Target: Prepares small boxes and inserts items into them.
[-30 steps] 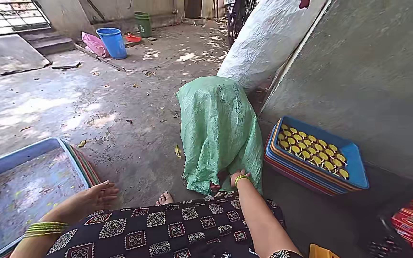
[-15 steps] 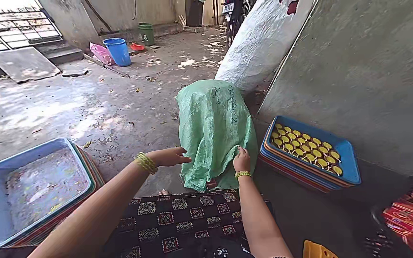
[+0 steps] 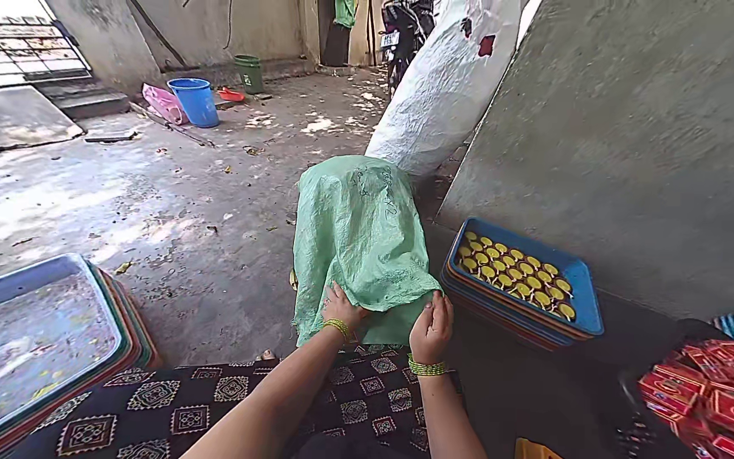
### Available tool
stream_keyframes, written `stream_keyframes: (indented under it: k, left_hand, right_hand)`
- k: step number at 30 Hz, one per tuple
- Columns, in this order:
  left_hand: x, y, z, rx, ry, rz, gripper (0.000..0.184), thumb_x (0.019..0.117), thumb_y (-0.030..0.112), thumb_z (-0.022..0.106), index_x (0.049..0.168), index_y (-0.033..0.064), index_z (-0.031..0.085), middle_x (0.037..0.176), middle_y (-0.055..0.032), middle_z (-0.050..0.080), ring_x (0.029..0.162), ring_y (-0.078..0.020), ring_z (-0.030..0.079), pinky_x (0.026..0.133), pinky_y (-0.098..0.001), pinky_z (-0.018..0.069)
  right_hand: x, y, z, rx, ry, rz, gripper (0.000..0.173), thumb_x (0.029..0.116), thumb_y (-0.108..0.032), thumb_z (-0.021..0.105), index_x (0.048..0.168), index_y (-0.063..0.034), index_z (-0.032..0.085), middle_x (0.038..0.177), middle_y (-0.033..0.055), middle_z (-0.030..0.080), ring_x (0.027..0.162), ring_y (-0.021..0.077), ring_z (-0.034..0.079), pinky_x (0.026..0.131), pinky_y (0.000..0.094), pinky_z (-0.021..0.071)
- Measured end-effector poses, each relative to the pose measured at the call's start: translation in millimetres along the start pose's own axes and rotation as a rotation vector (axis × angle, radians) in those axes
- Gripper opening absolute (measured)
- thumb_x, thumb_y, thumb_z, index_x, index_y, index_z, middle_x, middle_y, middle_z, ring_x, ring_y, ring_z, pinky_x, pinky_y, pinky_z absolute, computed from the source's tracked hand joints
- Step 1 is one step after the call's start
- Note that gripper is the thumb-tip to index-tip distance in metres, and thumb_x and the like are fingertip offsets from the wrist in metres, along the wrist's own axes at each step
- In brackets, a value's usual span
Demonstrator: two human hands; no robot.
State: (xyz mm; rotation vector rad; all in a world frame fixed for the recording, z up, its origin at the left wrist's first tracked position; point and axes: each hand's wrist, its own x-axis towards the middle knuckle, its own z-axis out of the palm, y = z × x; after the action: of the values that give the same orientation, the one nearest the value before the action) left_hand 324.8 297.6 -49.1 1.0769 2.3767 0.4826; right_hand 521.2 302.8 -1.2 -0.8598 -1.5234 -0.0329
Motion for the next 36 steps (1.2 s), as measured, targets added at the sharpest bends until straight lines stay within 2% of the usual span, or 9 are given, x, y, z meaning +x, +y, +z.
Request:
stream_keyframes:
  k: [4,7,10,14,17,19,21,27,36]
  left_hand:
    - [29,-27,-26,-0.094,0.054,0.037,0.051,0.1038,0.039,0.05,0.147,0.0125,0.054,0.163,-0.0244,0.029,0.146,-0.0468,0.034,0.11,-0.0704,0.035]
    - [57,-64,-36,-0.125,0.026,0.14,0.037,0.1055,0.033,0.047,0.129,0.0151,0.069,0.154,-0.0156,0.047,0.144,-0.0381,0.042,0.112,-0.0647,0.036]
    - [64,-86,-34,-0.137,-0.126,0.284,0.064,0.0813,0.015,0.074,0.142,0.0081,0.055,0.152,-0.0216,0.046,0.141,-0.0403,0.044,0.114,-0.06,0.0386]
    - [36,-81,-3,0.152,-0.307,0.174,0.155,0.0531,0.047,0.097,0.164,0.005,-0.003,0.167,-0.0299,0.004,0.153,-0.0465,0.02,0.12,-0.0594,0.0269]
    - [25,-73,6,0.247,-0.285,0.22,0.117,0.0755,0.043,0.086,0.166,0.0212,0.015,0.17,-0.0244,-0.001,0.152,-0.0508,0.017,0.11,-0.0779,0.0271]
    - [35,-71,2,0.167,-0.22,0.25,0.064,0.0883,0.018,0.071,0.15,0.0204,0.053,0.169,-0.0149,0.021,0.153,-0.0442,0.022,0.11,-0.0807,0.0234]
    - [50,-71,-16,-0.063,-0.147,0.227,0.047,0.0974,0.01,0.053,0.144,0.0088,0.055,0.153,-0.0167,0.049,0.144,-0.037,0.042,0.113,-0.0696,0.033]
    - [41,-50,-123,-1.014,0.236,0.189,0.041,0.1089,0.019,0.04,0.147,0.0041,0.047,0.131,-0.0227,0.062,0.119,-0.0303,0.063,0.1,-0.0519,0.0514]
    - [-47,-66,-241,-0.858,0.38,0.254,0.037,0.1081,0.033,0.041,0.126,0.0105,0.064,0.099,-0.0117,0.068,0.084,-0.0199,0.065,0.075,-0.0455,0.0537]
  right_hand:
    - [6,-5,-6,0.016,0.072,0.0,0.031,0.0989,0.002,0.049,0.122,0.0191,0.062,0.122,0.0345,0.065,0.121,0.0385,0.064,0.107,0.0392,0.0506]
    - [16,-12,-13,-0.01,0.115,0.042,0.032,0.0971,0.004,0.051,0.122,0.0198,0.062,0.124,0.0362,0.064,0.121,0.0373,0.064,0.105,0.0362,0.0516]
    - [30,-19,-18,0.005,0.11,0.065,0.034,0.0973,0.005,0.051,0.126,0.0209,0.06,0.128,0.0372,0.061,0.124,0.0362,0.062,0.107,0.0352,0.0498]
    - [45,-28,-22,0.036,0.087,0.074,0.037,0.0968,0.004,0.054,0.13,0.0195,0.058,0.133,0.037,0.059,0.13,0.0344,0.06,0.108,0.0337,0.049]
    - [50,-32,-23,0.049,0.073,0.073,0.038,0.0971,0.004,0.054,0.131,0.0192,0.058,0.134,0.0368,0.058,0.13,0.0331,0.059,0.108,0.0328,0.0494]
    - [52,-27,-26,0.028,0.076,0.066,0.037,0.0971,0.004,0.054,0.131,0.02,0.057,0.134,0.0371,0.058,0.13,0.0342,0.059,0.109,0.0334,0.0485]
    - [56,-18,-34,-0.009,0.068,0.097,0.04,0.0974,0.003,0.054,0.134,0.0201,0.055,0.138,0.0378,0.056,0.133,0.0364,0.057,0.111,0.0351,0.047]
    - [70,12,-52,-0.129,-0.033,0.218,0.047,0.0979,0.002,0.051,0.143,0.014,0.049,0.147,0.0329,0.05,0.14,0.0366,0.05,0.116,0.0386,0.0415]
    - [63,-11,-69,-0.106,-0.119,0.156,0.047,0.0956,0.005,0.047,0.142,0.0117,0.053,0.144,0.0337,0.053,0.138,0.0422,0.051,0.117,0.043,0.0411]
